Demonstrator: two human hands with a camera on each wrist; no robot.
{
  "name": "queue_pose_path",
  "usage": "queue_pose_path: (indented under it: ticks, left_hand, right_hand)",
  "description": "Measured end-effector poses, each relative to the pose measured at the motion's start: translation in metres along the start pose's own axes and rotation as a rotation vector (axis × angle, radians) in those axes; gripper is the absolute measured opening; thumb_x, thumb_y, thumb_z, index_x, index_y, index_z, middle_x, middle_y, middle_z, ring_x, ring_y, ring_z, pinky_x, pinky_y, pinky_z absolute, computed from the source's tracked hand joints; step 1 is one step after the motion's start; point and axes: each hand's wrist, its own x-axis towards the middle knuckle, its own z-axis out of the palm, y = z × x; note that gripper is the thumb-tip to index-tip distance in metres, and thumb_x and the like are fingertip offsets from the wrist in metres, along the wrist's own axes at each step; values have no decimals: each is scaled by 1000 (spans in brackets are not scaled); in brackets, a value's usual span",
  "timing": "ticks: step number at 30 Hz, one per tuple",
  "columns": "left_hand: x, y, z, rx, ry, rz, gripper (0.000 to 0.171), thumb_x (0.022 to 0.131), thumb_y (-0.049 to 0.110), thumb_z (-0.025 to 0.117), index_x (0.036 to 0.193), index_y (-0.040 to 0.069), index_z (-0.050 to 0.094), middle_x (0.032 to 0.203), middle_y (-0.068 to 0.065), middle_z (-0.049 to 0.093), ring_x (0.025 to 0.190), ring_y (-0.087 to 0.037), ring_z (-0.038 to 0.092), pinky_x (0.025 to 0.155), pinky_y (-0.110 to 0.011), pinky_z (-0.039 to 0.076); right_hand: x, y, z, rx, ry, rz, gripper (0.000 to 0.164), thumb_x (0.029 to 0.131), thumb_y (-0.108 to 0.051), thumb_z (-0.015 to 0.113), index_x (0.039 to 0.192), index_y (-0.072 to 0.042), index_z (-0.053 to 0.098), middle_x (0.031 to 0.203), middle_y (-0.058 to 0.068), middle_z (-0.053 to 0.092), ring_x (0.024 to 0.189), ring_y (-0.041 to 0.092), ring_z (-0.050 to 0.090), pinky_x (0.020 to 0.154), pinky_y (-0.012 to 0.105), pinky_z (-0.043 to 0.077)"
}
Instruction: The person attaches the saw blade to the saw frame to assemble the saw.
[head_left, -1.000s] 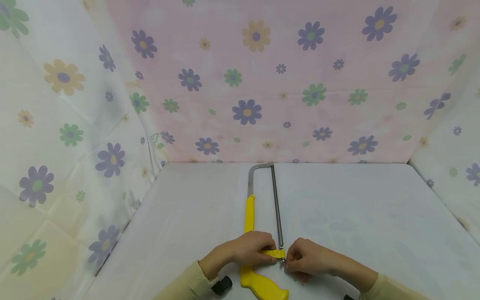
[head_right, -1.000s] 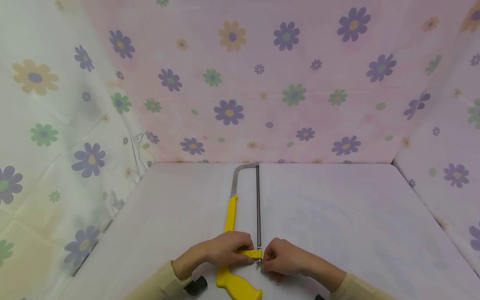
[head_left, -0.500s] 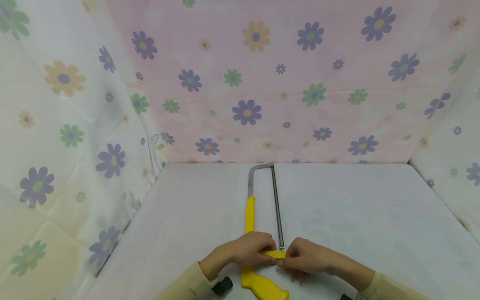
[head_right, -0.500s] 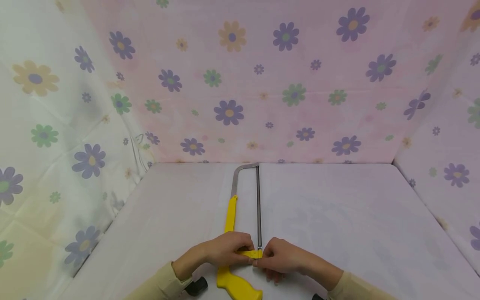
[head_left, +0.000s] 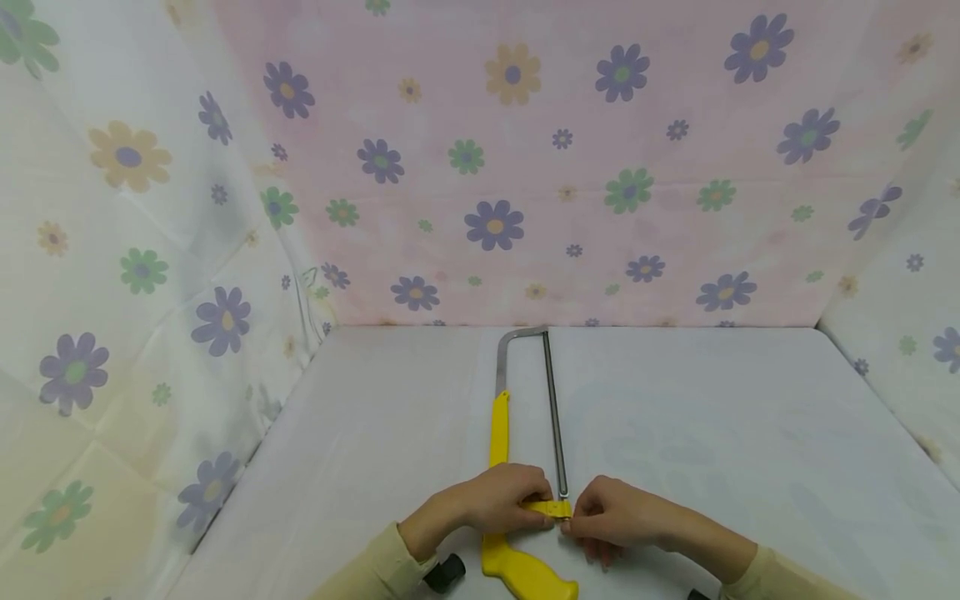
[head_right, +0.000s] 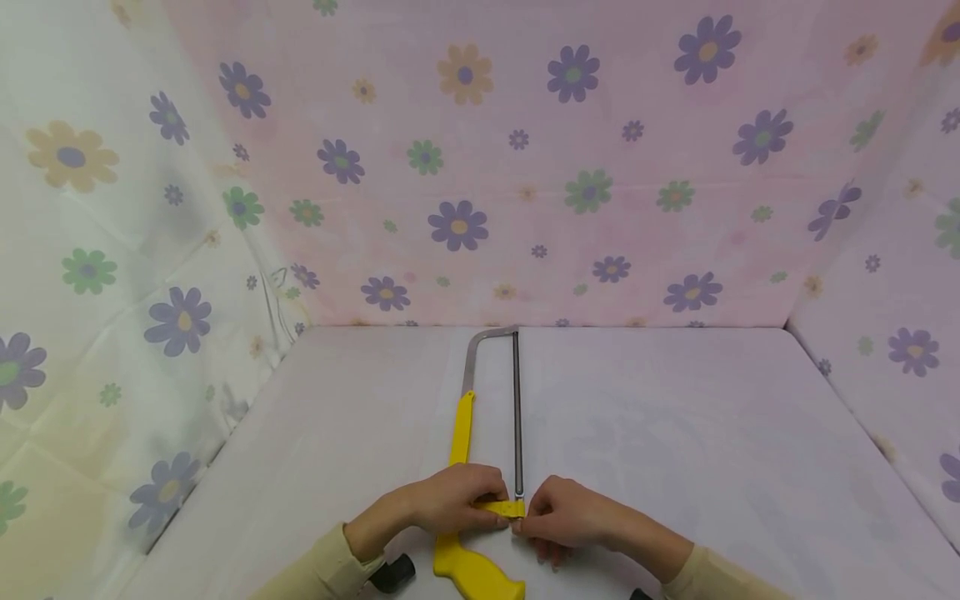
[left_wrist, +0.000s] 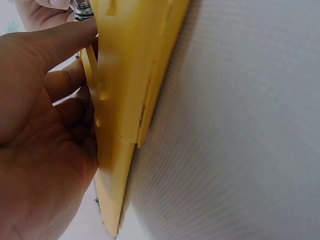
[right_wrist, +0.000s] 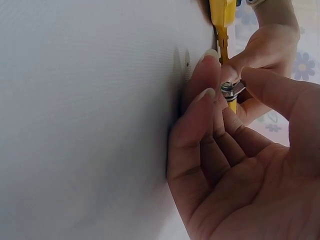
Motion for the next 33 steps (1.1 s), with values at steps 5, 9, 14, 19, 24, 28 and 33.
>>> queue_pose_path:
  ticks: [5,9,14,19,24,28,33]
  left_hand:
    - [1,-2,0,0,1,1,10,98,27,71,104,19,71,84,14,53,74,1,45,67,-17,38]
    - [1,-2,0,6,-1,1,10,99,28,71,104,19,71,84,14,53,74,1,45,67,-17,38]
    - [2,-3,0,12,4,11,9,98,28,71,103,20,70,85,14,53,74,1,45,67,-16,39]
    - [2,-3,-1,4,-1,8,10,99,28,70,103,19,71,85,14,53,75,0,45,67,-16,38]
    - [2,-4,0,-3,-8,7,10,99,29,70,103,19,71,85,14,53,75,0,45,67,-16,38]
    - [2,-4,0,-12,-10,5,11,99,28,70,104,19,70,84,14,53,74,1,45,67,-16,38]
    - [2,-3,1,-7,-7,7,10,98,27,71,103,19,70,83,13,52,74,1,45,67,-16,38]
  right_hand:
    - [-2,3,-3,-5,-1,-13,30,98,-27,67,78,-5,71,62,1,63,48,11,55,46,24,40]
    - [-3,4,-5,6,-4,-20,26,98,-23,66,81,-5,71,63,2,64,48,12,55,46,24,40]
    - [-3,5,-5,19,-3,-21,22,99,-18,66,83,-4,71,64,4,64,48,13,56,46,23,41]
    - [-2,4,-5,31,-9,-20,21,99,-16,66,83,-3,70,65,4,64,48,13,56,46,23,42]
    - [-1,3,-5,57,-39,-15,16,98,-10,65,86,-2,72,66,4,64,49,11,57,46,21,43]
    - [0,3,-5,82,-75,-20,15,97,-11,67,88,-2,73,67,4,65,49,10,58,46,20,43]
    - [1,2,-6,84,-123,-25,28,97,-21,70,84,3,72,66,2,65,49,9,58,46,20,42]
